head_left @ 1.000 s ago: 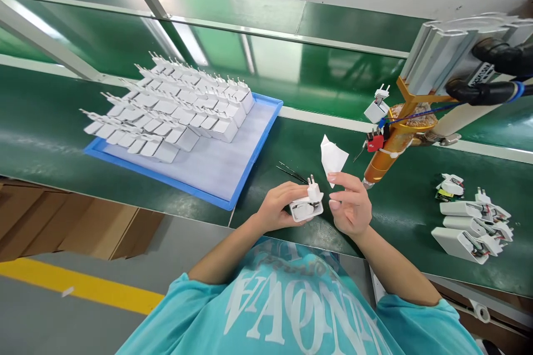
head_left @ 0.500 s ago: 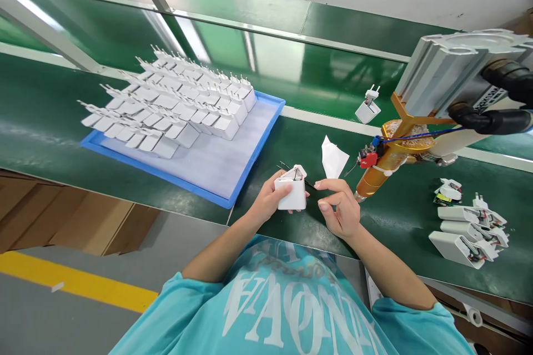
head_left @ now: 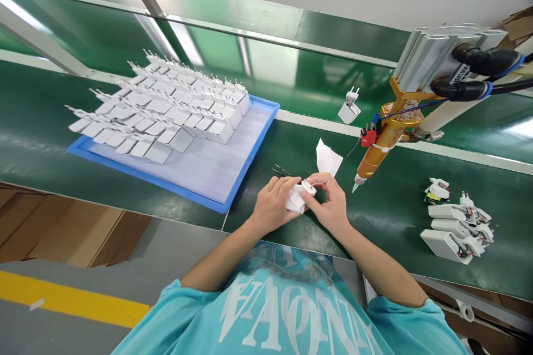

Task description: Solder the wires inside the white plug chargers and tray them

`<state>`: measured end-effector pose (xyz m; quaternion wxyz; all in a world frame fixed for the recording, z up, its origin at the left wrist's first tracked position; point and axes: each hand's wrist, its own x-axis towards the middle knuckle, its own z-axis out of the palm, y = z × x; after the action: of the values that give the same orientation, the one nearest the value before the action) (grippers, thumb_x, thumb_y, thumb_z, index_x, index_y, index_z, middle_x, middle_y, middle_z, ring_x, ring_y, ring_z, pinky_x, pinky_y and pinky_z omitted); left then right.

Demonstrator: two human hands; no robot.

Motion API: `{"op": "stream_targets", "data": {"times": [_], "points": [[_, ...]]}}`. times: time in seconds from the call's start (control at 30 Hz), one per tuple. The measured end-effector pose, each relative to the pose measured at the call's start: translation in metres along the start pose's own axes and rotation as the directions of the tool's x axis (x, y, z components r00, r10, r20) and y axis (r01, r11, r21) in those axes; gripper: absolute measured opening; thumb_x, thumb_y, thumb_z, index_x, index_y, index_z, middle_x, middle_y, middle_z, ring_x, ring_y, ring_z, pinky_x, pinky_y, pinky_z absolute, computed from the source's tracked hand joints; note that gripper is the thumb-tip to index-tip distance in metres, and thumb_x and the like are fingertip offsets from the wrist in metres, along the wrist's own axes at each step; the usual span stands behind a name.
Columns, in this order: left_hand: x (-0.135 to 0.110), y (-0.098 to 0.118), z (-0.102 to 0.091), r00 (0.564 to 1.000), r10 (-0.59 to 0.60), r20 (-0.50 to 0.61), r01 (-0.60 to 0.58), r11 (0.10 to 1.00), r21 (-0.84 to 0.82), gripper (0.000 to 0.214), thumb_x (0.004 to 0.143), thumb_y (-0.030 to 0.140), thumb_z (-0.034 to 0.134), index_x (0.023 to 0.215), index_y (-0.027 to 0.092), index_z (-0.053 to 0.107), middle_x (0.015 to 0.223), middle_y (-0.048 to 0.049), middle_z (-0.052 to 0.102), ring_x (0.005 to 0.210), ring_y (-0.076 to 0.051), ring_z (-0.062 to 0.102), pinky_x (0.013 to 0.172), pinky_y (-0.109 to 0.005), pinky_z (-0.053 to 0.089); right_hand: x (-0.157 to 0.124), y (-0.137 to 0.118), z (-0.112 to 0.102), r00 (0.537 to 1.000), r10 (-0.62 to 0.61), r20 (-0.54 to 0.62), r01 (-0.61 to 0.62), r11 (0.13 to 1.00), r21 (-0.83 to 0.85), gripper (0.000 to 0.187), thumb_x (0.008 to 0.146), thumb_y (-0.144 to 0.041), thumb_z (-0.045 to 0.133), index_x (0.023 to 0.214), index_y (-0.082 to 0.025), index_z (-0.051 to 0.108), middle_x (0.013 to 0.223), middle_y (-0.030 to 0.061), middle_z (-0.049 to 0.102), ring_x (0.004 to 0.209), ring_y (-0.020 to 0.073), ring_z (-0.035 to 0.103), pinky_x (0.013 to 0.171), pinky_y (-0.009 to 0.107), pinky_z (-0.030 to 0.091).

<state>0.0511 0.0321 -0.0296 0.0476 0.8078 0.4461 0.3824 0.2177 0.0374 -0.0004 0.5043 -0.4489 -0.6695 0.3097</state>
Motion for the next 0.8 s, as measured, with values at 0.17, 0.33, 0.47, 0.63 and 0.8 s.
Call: {"op": "stream_targets", "data": {"times": [0.17, 0.33, 0.47, 0.63, 0.8], "points": [[0.004, 0.0, -0.005, 0.99, -0.002, -0.138, 0.011, 0.998, 0.063, 0.042, 0.08, 0.037, 0.069, 0.115, 0.018, 0.058, 0.101, -0.0103, 0.066, 0.084, -0.022, 0.062, 0.076, -0.032, 0.047, 0.002, -0.003, -0.001, 0.999, 0.027, 0.022, -0.028, 0.996, 0.086, 0.013, 0.087, -0.026, 0.064, 0.099, -0.022, 0.064, 0.094, 0.0034, 0.069, 0.083, 0.0135, 0.067, 0.072, 0.025, 0.057], [0.005, 0.0, -0.005, 0.988, -0.007, -0.154, 0.006, 1.0, -0.007, 0.037, 0.083, 0.035, 0.065, 0.116, 0.018, 0.057, 0.101, -0.0101, 0.065, 0.087, -0.022, 0.061, 0.078, -0.032, 0.046, 0.0, -0.005, 0.002, 0.984, -0.167, 0.053, 0.168, 0.986, -0.015, 0.012, 0.084, -0.02, 0.069, 0.095, -0.022, 0.067, 0.098, 0.004, 0.07, 0.092, 0.0152, 0.067, 0.083, 0.029, 0.056], [0.003, 0.002, -0.002, 0.992, -0.016, -0.128, 0.008, 0.998, -0.061, 0.035, 0.085, 0.032, 0.061, 0.116, 0.019, 0.053, 0.102, -0.0101, 0.062, 0.087, -0.021, 0.059, 0.077, -0.032, 0.047, -0.004, -0.005, 0.007, 0.985, -0.172, 0.006, 0.172, 0.985, -0.015, 0.011, 0.084, -0.021, 0.069, 0.094, -0.023, 0.067, 0.095, 0.0035, 0.067, 0.087, 0.015, 0.066, 0.078, 0.03, 0.056], [-0.001, 0.004, 0.003, 0.992, -0.049, -0.113, 0.037, 0.994, -0.102, 0.037, 0.085, 0.032, 0.06, 0.118, 0.021, 0.048, 0.104, -0.0097, 0.06, 0.089, -0.022, 0.058, 0.076, -0.033, 0.051, -0.008, 0.001, 0.014, 0.995, -0.096, -0.019, 0.097, 0.993, 0.072, 0.01, 0.083, -0.025, 0.069, 0.091, -0.025, 0.064, 0.096, 0.0035, 0.062, 0.09, 0.0164, 0.064, 0.082, 0.033, 0.054], [-0.003, 0.003, 0.006, 0.991, -0.027, -0.131, 0.016, 0.996, -0.09, 0.048, 0.082, 0.035, 0.064, 0.124, 0.022, 0.044, 0.107, -0.0103, 0.059, 0.093, -0.023, 0.059, 0.076, -0.033, 0.053, -0.007, 0.011, 0.018, 0.979, 0.133, 0.157, -0.181, 0.922, 0.342, 0.035, 0.077, -0.038, 0.074, 0.104, -0.026, 0.057, 0.108, 0.0054, 0.062, 0.1, 0.018, 0.063, 0.08, 0.031, 0.055]]}}
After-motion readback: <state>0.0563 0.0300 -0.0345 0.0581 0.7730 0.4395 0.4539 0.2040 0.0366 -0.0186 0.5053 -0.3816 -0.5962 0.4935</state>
